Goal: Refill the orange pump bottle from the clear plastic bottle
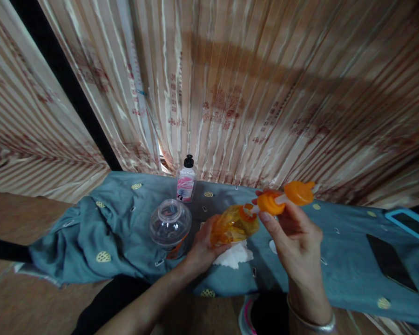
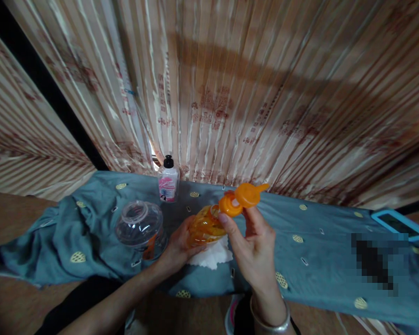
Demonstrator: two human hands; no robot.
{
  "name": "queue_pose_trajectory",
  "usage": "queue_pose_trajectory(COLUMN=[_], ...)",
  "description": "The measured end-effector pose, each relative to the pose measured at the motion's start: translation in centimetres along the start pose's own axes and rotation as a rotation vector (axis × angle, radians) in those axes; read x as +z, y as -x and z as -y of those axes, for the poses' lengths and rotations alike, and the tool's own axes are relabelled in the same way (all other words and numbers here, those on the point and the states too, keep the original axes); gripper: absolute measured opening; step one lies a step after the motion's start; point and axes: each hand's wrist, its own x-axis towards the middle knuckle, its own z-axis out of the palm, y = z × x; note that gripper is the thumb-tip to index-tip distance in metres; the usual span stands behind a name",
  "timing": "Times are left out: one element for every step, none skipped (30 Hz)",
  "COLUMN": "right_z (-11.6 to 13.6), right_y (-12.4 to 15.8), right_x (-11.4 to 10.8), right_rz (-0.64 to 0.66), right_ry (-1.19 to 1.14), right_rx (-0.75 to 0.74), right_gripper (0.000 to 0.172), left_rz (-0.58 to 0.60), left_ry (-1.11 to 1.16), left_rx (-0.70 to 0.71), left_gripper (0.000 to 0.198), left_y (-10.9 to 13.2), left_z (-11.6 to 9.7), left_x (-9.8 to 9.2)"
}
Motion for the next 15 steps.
queue_pose_trajectory(right_z=[0.0, 0.0, 0.0, 0.1, 0.1, 0.3, 0.4, 0.5, 0.6, 0.7, 0.8, 0.8, 1.0, 1.2, 1.4], right_y=[0.0, 0.1, 0.1, 0.1, 0.2, 0.2, 0.2, 0.2, 0.1, 0.2, 0.2, 0.3, 0.3, 0.5, 0.6], right_x=[0.0, -0.1, -0.1, -0.1, -0.2, -0.2, -0.2, -0.2, -0.2, -0.2, -0.2, -0.3, -0.4, -0.5, -0.7], right_rz=[0.033, 0.058, 0.06, 0.046, 0.026, 0.018, 0.033, 0.059, 0.074, 0.071, 0.046, 0.006, -0.036, -0.072, -0.107], right_ry=[-0.043, -0.076, -0.085, -0.07, -0.045, -0.038, -0.059, -0.092, -0.11, -0.104, -0.075, -0.038, -0.016, -0.018, -0.042], right_rx=[0.007, 0.017, 0.02, 0.019, 0.014, 0.005, -0.003, -0.013, -0.025, -0.039, -0.054, -0.068, -0.072, -0.072, -0.074], right_gripper=[0.027, 0.026, 0.027, 0.028, 0.029, 0.03, 0.031, 0.032, 0.031, 0.029, 0.027, 0.024, 0.022, 0.022, 0.024], left_rz=[-0.001, -0.002, -0.002, -0.003, -0.002, -0.002, -0.002, -0.002, -0.001, 0.002, 0.007, 0.011, 0.013, 0.013, 0.006], left_ry=[-0.001, -0.006, -0.012, -0.018, -0.022, -0.023, -0.022, -0.022, -0.022, -0.02, -0.02, -0.019, -0.018, -0.02, -0.023], left_rx=[0.004, 0.006, 0.005, 0.003, 0.001, 0.001, 0.002, 0.005, 0.007, 0.009, 0.012, 0.013, 0.014, 0.015, 0.019], left_gripper=[0.07, 0.07, 0.071, 0.07, 0.07, 0.069, 0.068, 0.068, 0.067, 0.067, 0.067, 0.066, 0.067, 0.067, 0.068], left_y=[0.0, 0.0, 0.0, 0.0, 0.0, 0.0, 0.0, 0.1, 0.1, 0.1, 0.1, 0.1, 0.1, 0.0, 0.0], left_z=[0.0, 0.0, 0.0, -0.1, -0.2, -0.3, -0.3, -0.4, -0.4, -0.4, -0.3, -0.2, -0.1, 0.1, 0.2], left_x=[0.0, 0.0, 0.0, 0.0, -0.1, -0.1, -0.1, -0.1, -0.2, -0.2, -0.2, -0.2, -0.2, -0.2, -0.2])
